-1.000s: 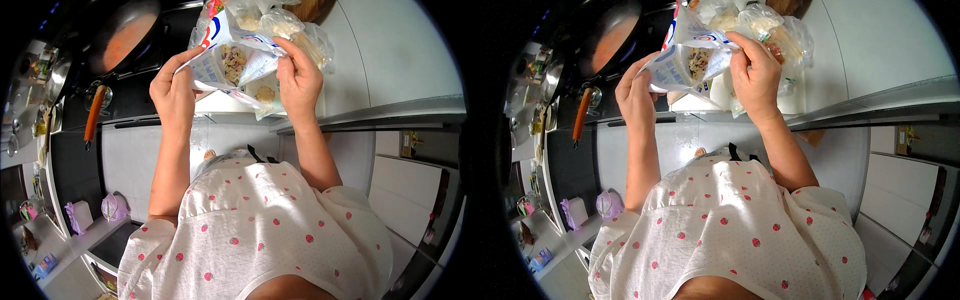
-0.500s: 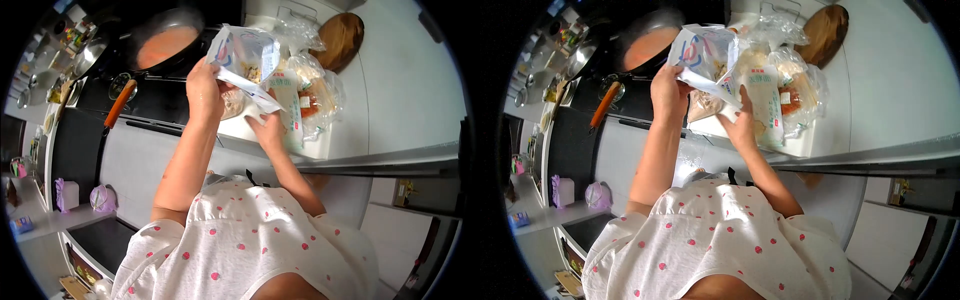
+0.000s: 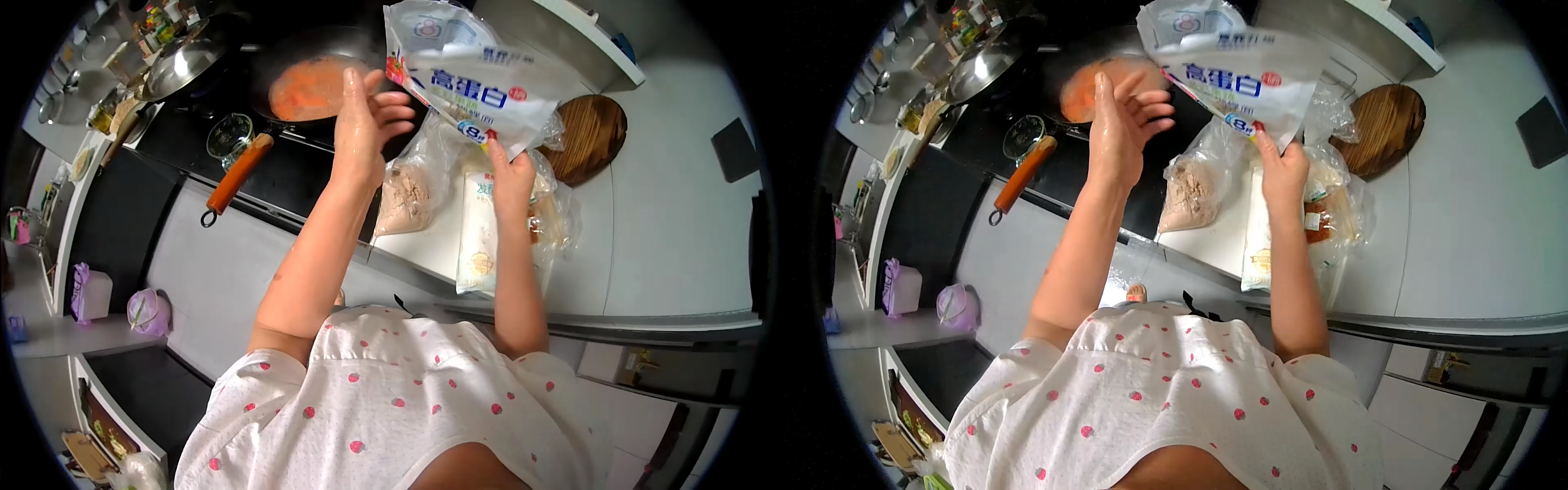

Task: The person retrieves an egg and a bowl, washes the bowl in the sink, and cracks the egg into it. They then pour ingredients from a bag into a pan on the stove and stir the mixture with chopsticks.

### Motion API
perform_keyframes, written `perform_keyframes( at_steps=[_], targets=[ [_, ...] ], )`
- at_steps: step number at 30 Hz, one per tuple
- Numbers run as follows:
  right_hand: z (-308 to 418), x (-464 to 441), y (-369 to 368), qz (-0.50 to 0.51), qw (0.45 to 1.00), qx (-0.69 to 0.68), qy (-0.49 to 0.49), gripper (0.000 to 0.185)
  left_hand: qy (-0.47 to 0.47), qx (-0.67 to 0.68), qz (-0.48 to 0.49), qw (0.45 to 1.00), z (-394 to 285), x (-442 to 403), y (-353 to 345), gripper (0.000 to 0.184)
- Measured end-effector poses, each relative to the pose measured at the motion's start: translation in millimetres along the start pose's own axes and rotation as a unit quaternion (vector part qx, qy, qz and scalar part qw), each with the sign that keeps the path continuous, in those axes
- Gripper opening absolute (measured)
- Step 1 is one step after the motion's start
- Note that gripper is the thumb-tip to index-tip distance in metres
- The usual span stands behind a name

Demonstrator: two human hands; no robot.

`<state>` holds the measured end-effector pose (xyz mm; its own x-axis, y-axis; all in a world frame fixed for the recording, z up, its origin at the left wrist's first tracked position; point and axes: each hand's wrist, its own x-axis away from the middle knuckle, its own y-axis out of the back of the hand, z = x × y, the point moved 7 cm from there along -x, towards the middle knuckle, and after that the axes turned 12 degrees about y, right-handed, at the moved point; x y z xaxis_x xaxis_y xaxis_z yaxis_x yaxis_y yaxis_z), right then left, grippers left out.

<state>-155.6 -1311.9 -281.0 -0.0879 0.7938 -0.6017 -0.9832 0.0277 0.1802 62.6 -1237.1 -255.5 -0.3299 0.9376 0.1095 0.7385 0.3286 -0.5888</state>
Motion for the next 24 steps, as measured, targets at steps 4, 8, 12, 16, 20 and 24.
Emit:
perform_keyframes(
  at_steps=[4,8,12,16,20,24],
  targets=[
    [15.2,-38.5,-10.2,0.068,0.990,-0.100,-0.067,0.026,-0.094,-0.152,-0.127,0.976,-3.6,-29.9,36.5,0.054],
    [16.9,-74.0,-17.7,0.156,0.977,-0.075,-0.122,0.030,-0.097,-0.089,-0.069,0.989,22.3,-58.9,41.2,0.056],
    [54.6,-111.4,-35.8,0.209,0.970,0.047,-0.112,0.036,-0.067,-0.051,-0.080,0.993,25.3,-67.9,45.1,0.050],
    [73.7,-147.9,-65.5,0.248,0.956,0.146,-0.062,0.041,0.014,0.002,-0.026,1.000,28.2,-67.0,37.6,0.043],
    [87.0,-173.5,-95.0,0.267,0.943,0.197,-0.023,0.040,0.041,0.042,-0.047,0.997,37.4,-79.5,44.1,0.037],
    [93.8,-195.9,-119.9,0.280,0.928,0.243,0.029,0.041,0.075,0.095,-0.023,0.992,43.6,-83.4,41.2,0.034]
  ],
)
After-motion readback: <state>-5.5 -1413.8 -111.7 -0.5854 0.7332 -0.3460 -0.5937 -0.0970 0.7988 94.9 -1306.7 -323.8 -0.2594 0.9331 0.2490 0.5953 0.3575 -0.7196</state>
